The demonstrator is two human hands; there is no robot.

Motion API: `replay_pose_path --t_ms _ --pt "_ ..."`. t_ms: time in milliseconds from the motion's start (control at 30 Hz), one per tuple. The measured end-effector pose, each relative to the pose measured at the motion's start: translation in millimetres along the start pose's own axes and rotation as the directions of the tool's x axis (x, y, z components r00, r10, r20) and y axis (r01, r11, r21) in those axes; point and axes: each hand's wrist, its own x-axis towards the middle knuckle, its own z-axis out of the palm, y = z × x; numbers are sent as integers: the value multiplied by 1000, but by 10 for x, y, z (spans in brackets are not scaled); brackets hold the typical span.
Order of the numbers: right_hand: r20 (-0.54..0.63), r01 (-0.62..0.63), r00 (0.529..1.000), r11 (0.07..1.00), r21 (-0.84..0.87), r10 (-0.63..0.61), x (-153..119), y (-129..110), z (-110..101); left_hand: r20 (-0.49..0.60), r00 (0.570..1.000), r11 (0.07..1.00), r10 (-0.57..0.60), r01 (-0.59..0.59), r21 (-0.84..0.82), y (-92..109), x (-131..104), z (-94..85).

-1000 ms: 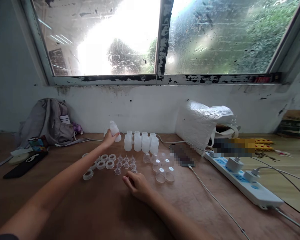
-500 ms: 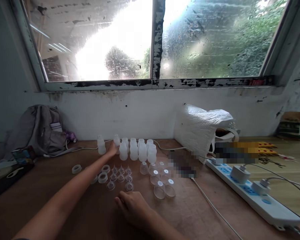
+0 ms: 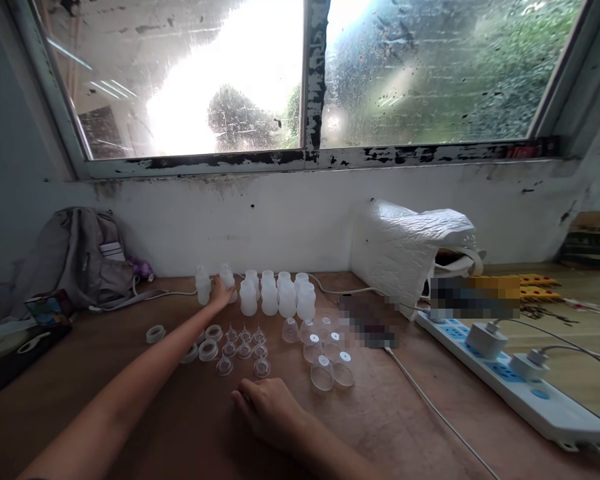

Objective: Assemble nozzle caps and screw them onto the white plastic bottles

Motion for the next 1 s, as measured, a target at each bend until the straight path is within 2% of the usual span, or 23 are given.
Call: replay_pose_path --t_ms 167,267,433,533,633,800,1000 --pt "0 -12 1000 1000 -6 12 3 -12 -4 -97 994 999 44 -45 -1 -17 -44 -52" --pt "6 -12 1000 1000 -1 12 7 -25 -19 -136 981 990 140 -140 9 25 -52 -97" --pt "6 -21 1000 1000 -3 21 13 -32 -22 -170 934 949 316 -306 79 182 3 -230" --pt "13 -18 1000 1000 -18 18 11 -27 -13 -91 924 902 371 -336 271 273 90 -344" --pt "19 -18 1000 1000 -23 18 6 -21 -8 29 933 849 359 -339 406 316 199 -441" --pt "30 -2 1000 1000 -5 2 0 -20 -5 130 922 825 366 -386 413 304 317 -527" --pt "38 -2 999 1000 -9 2 0 -40 -11 156 924 821 350 -383 423 255 327 -609"
